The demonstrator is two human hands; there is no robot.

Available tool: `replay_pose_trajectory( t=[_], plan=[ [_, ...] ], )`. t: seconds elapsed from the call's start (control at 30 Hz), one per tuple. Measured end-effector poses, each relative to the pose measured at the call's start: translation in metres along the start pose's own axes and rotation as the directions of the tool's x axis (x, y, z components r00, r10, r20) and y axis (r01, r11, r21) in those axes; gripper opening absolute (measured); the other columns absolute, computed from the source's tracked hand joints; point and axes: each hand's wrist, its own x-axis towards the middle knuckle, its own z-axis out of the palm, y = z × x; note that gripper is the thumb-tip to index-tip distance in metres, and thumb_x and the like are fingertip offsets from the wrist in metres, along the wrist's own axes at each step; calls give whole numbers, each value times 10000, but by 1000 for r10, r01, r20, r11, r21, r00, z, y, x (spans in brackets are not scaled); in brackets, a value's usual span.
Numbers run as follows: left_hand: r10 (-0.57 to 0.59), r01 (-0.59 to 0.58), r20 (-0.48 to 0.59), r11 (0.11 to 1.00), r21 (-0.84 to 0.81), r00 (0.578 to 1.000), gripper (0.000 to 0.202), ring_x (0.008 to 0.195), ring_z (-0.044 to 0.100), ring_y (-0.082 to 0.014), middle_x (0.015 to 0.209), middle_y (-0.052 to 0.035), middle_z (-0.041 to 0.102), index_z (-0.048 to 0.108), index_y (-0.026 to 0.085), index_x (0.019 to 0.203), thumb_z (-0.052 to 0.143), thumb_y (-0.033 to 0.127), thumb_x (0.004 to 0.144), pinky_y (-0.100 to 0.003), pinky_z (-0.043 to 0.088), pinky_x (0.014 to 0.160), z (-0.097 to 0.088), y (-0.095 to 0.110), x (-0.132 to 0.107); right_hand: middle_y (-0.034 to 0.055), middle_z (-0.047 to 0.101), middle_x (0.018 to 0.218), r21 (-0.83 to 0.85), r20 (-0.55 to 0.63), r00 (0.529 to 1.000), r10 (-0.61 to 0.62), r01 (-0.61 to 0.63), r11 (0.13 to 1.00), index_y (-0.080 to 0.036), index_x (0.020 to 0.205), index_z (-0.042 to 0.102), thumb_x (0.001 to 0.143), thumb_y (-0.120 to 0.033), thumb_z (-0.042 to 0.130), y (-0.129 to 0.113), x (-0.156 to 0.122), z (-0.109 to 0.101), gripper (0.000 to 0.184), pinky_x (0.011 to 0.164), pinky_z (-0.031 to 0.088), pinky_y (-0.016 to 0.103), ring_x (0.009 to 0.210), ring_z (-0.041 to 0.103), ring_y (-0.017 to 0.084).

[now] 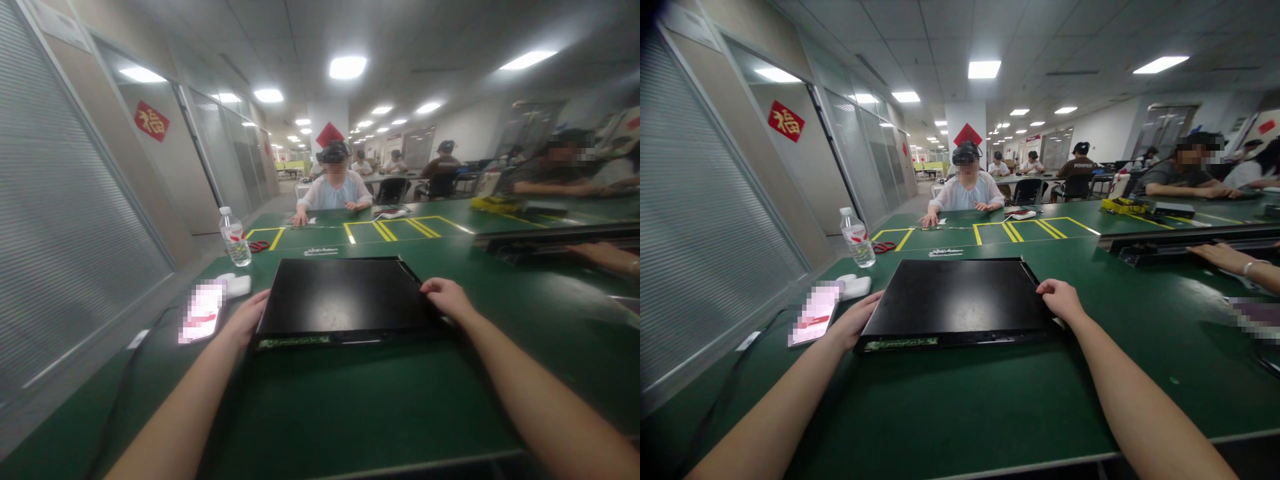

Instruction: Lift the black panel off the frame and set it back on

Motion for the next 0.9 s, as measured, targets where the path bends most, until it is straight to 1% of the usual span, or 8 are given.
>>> replay_pose_trajectory(
  t=[0.13,0.27,0.37,0.53,0.63,0.73,0.83,0.9],
  plan=[
    [53,-42,-50,979,198,997,364,620,742,-208,757,-68,793,774,151,1066,822,233,714,-280,577,571,-4,4,-2,-4,732,733,17,-17,1000,-17,18,1000,-227,695,727,602,-25,576,-3,-2,0,270,679,469,231,719,657,157],
    [153,-129,-29,906,404,988,223,723,758,-240,737,-61,793,799,149,884,755,200,671,-314,586,689,-10,4,1,-4,726,720,10,-21,1000,-11,11,1000,-224,689,724,603,-16,565,-5,-5,0,276,673,466,227,717,654,156],
    [198,-152,-27,825,545,980,187,797,762,-273,738,-68,795,797,172,790,664,170,658,-338,571,753,-13,2,4,-1,730,731,1,-14,1000,-6,6,1000,-223,694,731,617,-10,557,-6,-5,0,286,683,467,230,718,651,155],
    [272,-178,-42,731,659,961,152,875,753,-324,771,-95,799,748,216,646,602,238,680,-354,556,726,-11,1,6,-5,720,718,-32,-27,998,-58,57,998,-228,676,728,615,-15,572,-5,-5,1,271,702,475,235,728,653,160],
    [334,-176,-76,662,728,940,214,853,739,-331,744,-104,782,708,217,610,607,346,747,-353,533,707,-5,4,-1,-5,721,726,-31,-24,999,-45,44,999,-227,685,732,618,-12,573,-6,-5,1,276,703,476,236,724,651,158],
    [326,-162,-55,603,781,944,297,765,717,-314,733,-101,763,718,196,677,664,478,752,-336,498,654,1,5,-8,-4,725,738,-25,-15,1000,-25,25,999,-226,698,741,628,-4,566,-7,-6,1,291,698,475,236,723,651,157],
    [330,-185,-16,570,801,944,343,722,691,-290,710,-97,733,698,183,689,692,523,736,-314,471,614,4,3,-9,1,734,760,-25,4,1000,-25,26,999,-223,713,749,643,3,560,-7,-6,2,303,699,473,237,740,656,158],
    [364,-230,21,543,807,931,344,727,680,-278,688,-83,709,677,188,673,690,526,740,-305,467,618,4,1,-6,4,741,780,-23,8,999,-31,31,999,-220,723,751,654,6,558,-7,-6,2,305,700,472,238,755,660,159]
  ],
)
